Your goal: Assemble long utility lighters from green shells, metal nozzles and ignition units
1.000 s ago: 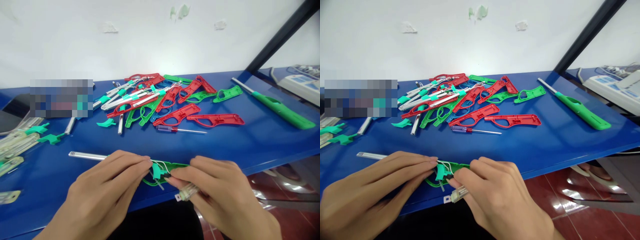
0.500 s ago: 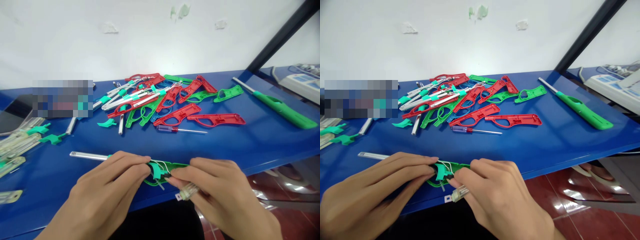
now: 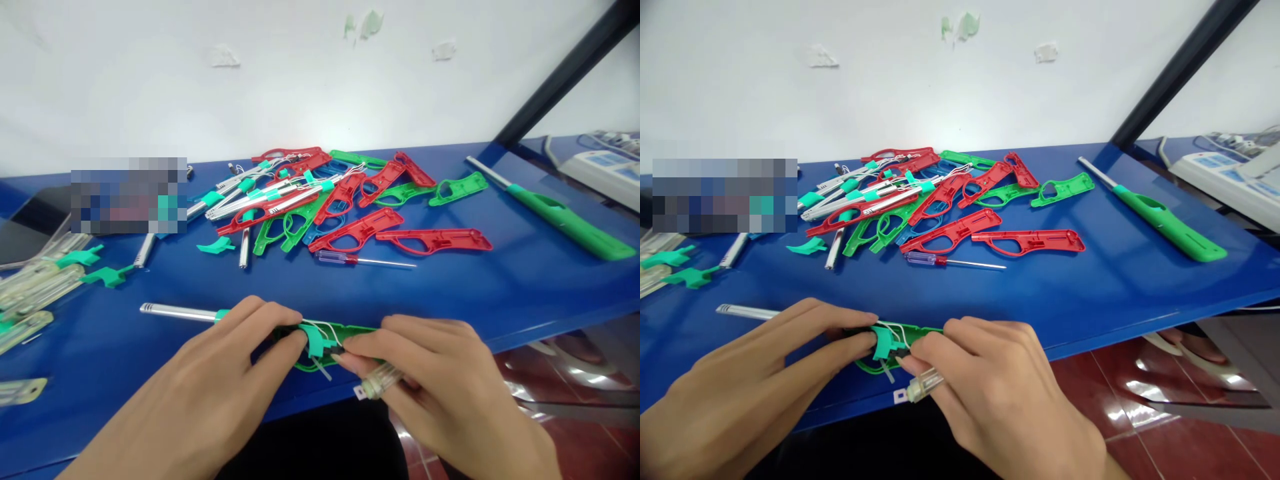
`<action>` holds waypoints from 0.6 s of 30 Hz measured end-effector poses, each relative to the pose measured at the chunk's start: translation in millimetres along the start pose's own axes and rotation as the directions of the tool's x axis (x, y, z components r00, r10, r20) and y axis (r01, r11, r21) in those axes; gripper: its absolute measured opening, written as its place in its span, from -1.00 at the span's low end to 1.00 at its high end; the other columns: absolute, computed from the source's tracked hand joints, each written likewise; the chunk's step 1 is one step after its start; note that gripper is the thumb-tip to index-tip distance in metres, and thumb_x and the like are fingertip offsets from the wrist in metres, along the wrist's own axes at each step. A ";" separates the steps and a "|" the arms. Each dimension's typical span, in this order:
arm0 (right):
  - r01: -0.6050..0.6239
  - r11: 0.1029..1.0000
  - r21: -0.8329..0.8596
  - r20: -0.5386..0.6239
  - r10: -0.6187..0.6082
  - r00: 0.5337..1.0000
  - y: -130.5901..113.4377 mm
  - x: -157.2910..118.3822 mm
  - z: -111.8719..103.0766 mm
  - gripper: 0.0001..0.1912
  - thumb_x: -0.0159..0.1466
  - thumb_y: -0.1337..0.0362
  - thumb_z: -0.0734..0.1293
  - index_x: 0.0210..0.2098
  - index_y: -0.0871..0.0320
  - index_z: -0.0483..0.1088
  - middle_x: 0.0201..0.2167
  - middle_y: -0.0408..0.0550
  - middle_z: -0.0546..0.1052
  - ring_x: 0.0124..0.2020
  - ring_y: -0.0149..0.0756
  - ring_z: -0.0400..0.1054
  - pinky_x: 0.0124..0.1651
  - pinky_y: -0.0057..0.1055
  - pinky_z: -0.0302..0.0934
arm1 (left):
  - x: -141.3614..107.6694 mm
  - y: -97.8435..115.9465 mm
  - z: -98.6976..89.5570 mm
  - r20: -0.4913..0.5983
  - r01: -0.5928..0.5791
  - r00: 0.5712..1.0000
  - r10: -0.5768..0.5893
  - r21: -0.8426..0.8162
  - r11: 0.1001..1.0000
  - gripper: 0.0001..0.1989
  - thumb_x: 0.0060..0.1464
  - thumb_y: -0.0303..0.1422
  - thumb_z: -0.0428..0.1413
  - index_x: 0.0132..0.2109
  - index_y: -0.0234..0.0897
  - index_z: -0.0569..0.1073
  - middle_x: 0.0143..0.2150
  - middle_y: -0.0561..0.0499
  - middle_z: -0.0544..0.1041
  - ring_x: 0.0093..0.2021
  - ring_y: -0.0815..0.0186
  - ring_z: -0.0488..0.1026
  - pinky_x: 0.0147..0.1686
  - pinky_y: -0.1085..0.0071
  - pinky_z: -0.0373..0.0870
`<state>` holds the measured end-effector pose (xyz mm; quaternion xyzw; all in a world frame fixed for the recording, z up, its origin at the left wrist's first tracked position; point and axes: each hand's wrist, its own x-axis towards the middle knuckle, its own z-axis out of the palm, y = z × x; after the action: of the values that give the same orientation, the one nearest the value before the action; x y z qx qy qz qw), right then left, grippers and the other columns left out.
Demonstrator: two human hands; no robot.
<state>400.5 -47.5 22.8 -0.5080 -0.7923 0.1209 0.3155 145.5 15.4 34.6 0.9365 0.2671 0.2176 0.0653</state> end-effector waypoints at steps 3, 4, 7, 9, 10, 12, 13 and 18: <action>0.010 1.000 0.014 -0.016 -0.010 1.000 -0.2 2.8 0.5 -0.89 0.49 0.29 0.36 -0.20 0.05 0.53 -0.46 -0.30 0.55 -0.50 -0.44 0.35 -0.32 -0.40 0.13 | 5.5 -0.6 -3.5 0.049 -0.067 0.997 0.063 0.071 0.995 -0.62 0.38 -0.54 -0.12 0.09 -0.20 0.53 0.00 -0.03 0.60 -0.12 0.26 0.58 -0.24 0.39 0.62; 0.015 1.000 0.015 -0.023 -0.015 1.000 -0.2 3.8 0.3 -0.89 0.49 0.28 0.36 -0.20 0.05 0.53 -0.47 -0.31 0.55 -0.50 -0.45 0.34 -0.33 -0.41 0.14 | 6.3 -1.2 -4.3 0.052 -0.067 0.997 0.063 0.085 0.994 -0.65 0.39 -0.53 -0.10 0.05 -0.20 0.53 -0.01 -0.03 0.60 -0.13 0.27 0.58 -0.26 0.39 0.61; 0.033 0.999 0.020 -0.058 -0.032 0.998 -1.0 6.6 -0.9 -0.90 0.48 0.28 0.37 -0.20 0.06 0.53 -0.48 -0.34 0.54 -0.54 -0.48 0.30 -0.35 -0.45 0.15 | 3.1 -4.0 -3.1 0.076 -0.086 0.994 0.077 0.119 0.989 -0.66 0.40 -0.53 -0.08 0.08 -0.19 0.53 0.03 -0.02 0.59 -0.08 0.26 0.57 -0.13 0.35 0.61; 0.036 0.999 0.018 -0.083 -0.034 0.996 -2.1 8.1 -2.0 -0.89 0.48 0.27 0.38 -0.20 0.06 0.54 -0.51 -0.35 0.50 -0.58 -0.49 0.24 -0.37 -0.47 0.15 | -2.8 -5.3 0.8 0.084 -0.102 0.992 0.090 0.143 0.984 -0.62 0.40 -0.52 -0.09 0.18 -0.17 0.51 0.10 -0.04 0.59 0.00 0.23 0.57 -0.01 0.31 0.61; 0.035 0.999 0.014 -0.092 -0.034 0.995 -2.8 8.7 -2.4 -0.88 0.48 0.27 0.37 -0.21 0.06 0.55 -0.54 -0.35 0.47 -0.60 -0.49 0.21 -0.39 -0.47 0.14 | -6.1 -5.4 3.1 0.070 -0.095 0.994 0.085 0.150 0.984 -0.60 0.40 -0.52 -0.09 0.21 -0.16 0.50 0.12 -0.05 0.59 0.02 0.22 0.58 0.03 0.29 0.61; 0.030 1.000 0.003 -0.098 -0.030 0.995 -4.3 9.5 -3.0 -0.85 0.49 0.24 0.37 -0.22 0.07 0.55 -0.58 -0.35 0.40 -0.63 -0.48 0.18 -0.42 -0.46 0.12 | -11.5 -4.5 6.9 0.020 -0.059 0.998 0.057 0.145 0.988 -0.57 0.39 -0.52 -0.11 0.23 -0.13 0.49 0.15 -0.06 0.59 0.06 0.18 0.58 0.09 0.25 0.60; 0.026 1.000 0.000 -0.099 -0.026 0.995 -5.0 9.8 -3.2 -0.84 0.49 0.24 0.36 -0.23 0.07 0.55 -0.59 -0.35 0.39 -0.63 -0.48 0.18 -0.43 -0.46 0.12 | -13.4 -3.6 8.1 -0.005 -0.040 0.999 0.041 0.137 0.990 -0.56 0.38 -0.53 -0.11 0.23 -0.13 0.49 0.16 -0.06 0.59 0.08 0.17 0.58 0.11 0.23 0.60; 0.018 1.000 -0.014 -0.117 -0.020 0.993 -7.8 10.1 -3.9 -0.84 0.49 0.22 0.37 -0.23 0.06 0.55 -0.57 -0.35 0.45 -0.61 -0.48 0.24 -0.39 -0.46 0.15 | -15.9 -2.3 7.7 -0.011 -0.065 0.998 0.067 0.168 0.984 -0.58 0.41 -0.49 -0.09 0.27 -0.18 0.46 0.14 -0.07 0.61 0.16 0.18 0.56 0.24 0.26 0.54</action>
<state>394.3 -42.7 33.6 -0.5088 -0.7779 0.0825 0.3594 135.7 8.9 21.2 0.9453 0.2537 0.2040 -0.0230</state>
